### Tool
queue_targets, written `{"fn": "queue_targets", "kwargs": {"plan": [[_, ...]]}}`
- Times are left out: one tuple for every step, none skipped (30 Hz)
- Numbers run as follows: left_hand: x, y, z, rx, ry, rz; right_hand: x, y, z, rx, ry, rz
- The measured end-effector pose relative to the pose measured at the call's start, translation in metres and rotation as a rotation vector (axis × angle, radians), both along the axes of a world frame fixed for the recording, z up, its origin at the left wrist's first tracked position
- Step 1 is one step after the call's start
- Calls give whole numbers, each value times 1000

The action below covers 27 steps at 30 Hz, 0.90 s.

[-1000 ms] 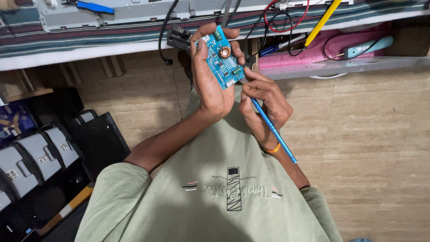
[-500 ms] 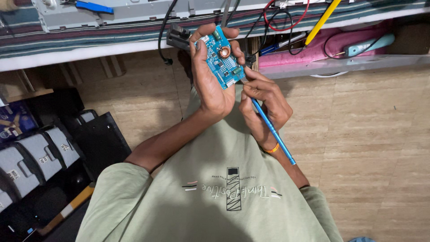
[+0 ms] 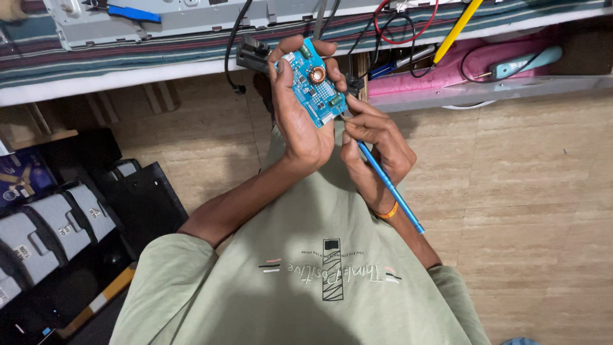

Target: The person repairs a television power board at a workbench. They hold a small blue circuit board, mark or clean its underside with a blue pen-like tool, place it on the TV chassis, and use a soldering iron to solder components and joints on the power board, repositioning the board and wires between soldering passes.

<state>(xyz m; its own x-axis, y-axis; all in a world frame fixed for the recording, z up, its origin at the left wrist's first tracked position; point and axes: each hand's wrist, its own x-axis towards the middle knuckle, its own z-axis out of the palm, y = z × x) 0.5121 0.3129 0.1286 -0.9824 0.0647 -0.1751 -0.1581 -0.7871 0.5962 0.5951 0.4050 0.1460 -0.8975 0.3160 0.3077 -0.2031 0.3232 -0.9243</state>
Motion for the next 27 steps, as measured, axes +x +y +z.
{"fn": "queue_targets", "kwargs": {"plan": [[0,-1,0,0,-1,1,0,1,0,12,7,20],[0,-1,0,-1,0,1,-1,1,0,24,14,38],[0,-1,0,-3,0,1,-1,0,0,23,-7,20],[-1,0,0,-5,0,0,-1,-1,0,24,-28,2],[-1,0,0,-7,-2,-1,0,-2,1,24,-51,-16],[0,0,0,-5,-7,-3,0,-2,1,14,-54,-20],[-1,1,0,-2,-11,-4,0,-2,1,5,-55,-23],[0,1,0,-1,-16,-4,0,-1,1,-5,-57,-26],[1,1,1,-4,-15,3,1,-1,1,-5,-46,-16],[1,1,1,-6,-9,8,0,-1,1,-5,-29,-9],[1,1,1,-9,-4,13,0,-1,0,-5,-13,-2],[1,1,1,-6,-5,15,1,-1,0,7,-17,1],[1,1,1,-2,-5,16,1,-1,0,19,-20,2],[0,1,1,4,1,15,0,-1,-1,34,-17,3],[-1,2,0,7,-4,14,0,-1,-1,24,-26,-9],[0,2,0,9,-10,13,1,-2,-1,12,-39,-19],[0,2,0,12,-13,13,1,-2,-1,1,-48,-29],[0,2,0,13,-6,12,1,-2,-1,-7,-41,-29],[1,2,1,14,-2,9,2,-2,-1,-17,-39,-30],[2,3,1,16,5,7,2,-2,-1,-24,-34,-30],[1,2,1,14,5,7,1,-1,-1,-6,-24,-22],[1,2,1,11,2,9,1,-1,-1,11,-18,-12],[1,2,1,8,-2,10,1,-1,-1,29,-13,-3],[1,2,1,10,4,6,0,-1,-1,19,-18,-13],[1,2,1,12,8,2,0,-2,-1,9,-26,-22],[1,3,1,14,9,1,0,-2,0,-2,-35,-29],[1,3,1,11,2,1,1,-2,0,-8,-43,-35]]}}
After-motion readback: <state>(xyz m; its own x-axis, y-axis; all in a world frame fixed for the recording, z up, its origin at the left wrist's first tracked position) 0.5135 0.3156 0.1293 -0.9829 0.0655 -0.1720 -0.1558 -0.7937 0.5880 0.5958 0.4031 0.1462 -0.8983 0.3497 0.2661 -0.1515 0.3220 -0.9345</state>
